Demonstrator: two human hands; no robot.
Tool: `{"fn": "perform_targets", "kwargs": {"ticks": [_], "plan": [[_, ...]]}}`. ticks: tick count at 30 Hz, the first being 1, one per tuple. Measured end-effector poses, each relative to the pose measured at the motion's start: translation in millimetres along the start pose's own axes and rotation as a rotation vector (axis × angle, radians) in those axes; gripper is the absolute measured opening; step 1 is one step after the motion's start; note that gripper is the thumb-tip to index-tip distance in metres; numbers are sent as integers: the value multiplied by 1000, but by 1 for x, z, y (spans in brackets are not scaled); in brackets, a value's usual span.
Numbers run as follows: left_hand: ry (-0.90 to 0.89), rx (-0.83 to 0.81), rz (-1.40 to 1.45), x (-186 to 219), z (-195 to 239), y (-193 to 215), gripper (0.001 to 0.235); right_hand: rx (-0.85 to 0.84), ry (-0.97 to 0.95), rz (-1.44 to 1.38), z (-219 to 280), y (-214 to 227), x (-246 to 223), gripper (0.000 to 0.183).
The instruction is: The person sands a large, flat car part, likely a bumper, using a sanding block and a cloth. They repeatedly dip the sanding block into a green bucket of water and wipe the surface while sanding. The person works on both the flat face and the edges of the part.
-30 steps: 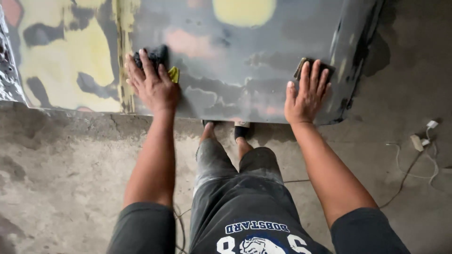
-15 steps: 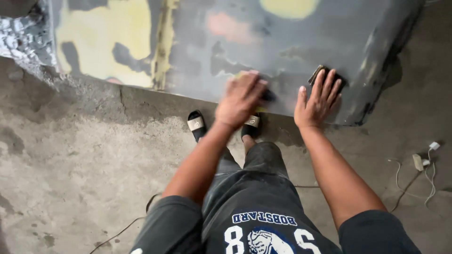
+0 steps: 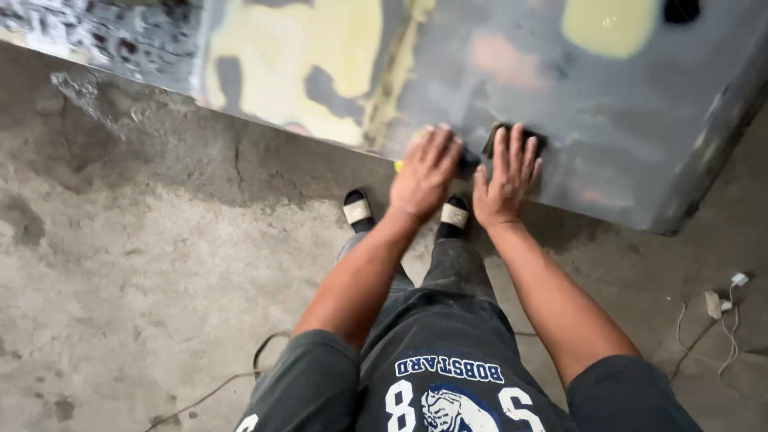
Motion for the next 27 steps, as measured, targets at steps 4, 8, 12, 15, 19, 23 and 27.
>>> {"fn": "perform_targets", "kwargs": {"ticks": [4,8,12,15,19,23,27], "plan": [[-20,-88,95,-20,-11,26,52,-51,200,59,-6,-9,-65,74],[45,88,48,-80,-44,89,55,-167,337,100,1,-9,-117,81],[68,175,-3,-116,-36,164,78,-87,526,184,4,-7,-127,51],[117,7,75,-148,7,165,79,-80,548,137,1,1,-127,40],[249,-234,264,-177,57,124,59,10,191,-176,-13,-9,-109,19],[447,-203,687,-169,56,113,64,-212,-128,-930,-35,-44,-145,23],[506,-207,1379,-167,50,110,54,-396,-197,-1388,-37,-48,-224,26]]}}
Point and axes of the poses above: each hand's wrist, its own z-axis away from the middle knuckle, its own y-axis out of the back of the hand, x = y × z, the point moved 7 cm from there along -z, towards the middle knuckle, and after that the axes turned 4 degrees about y, right-handed, at the moved point
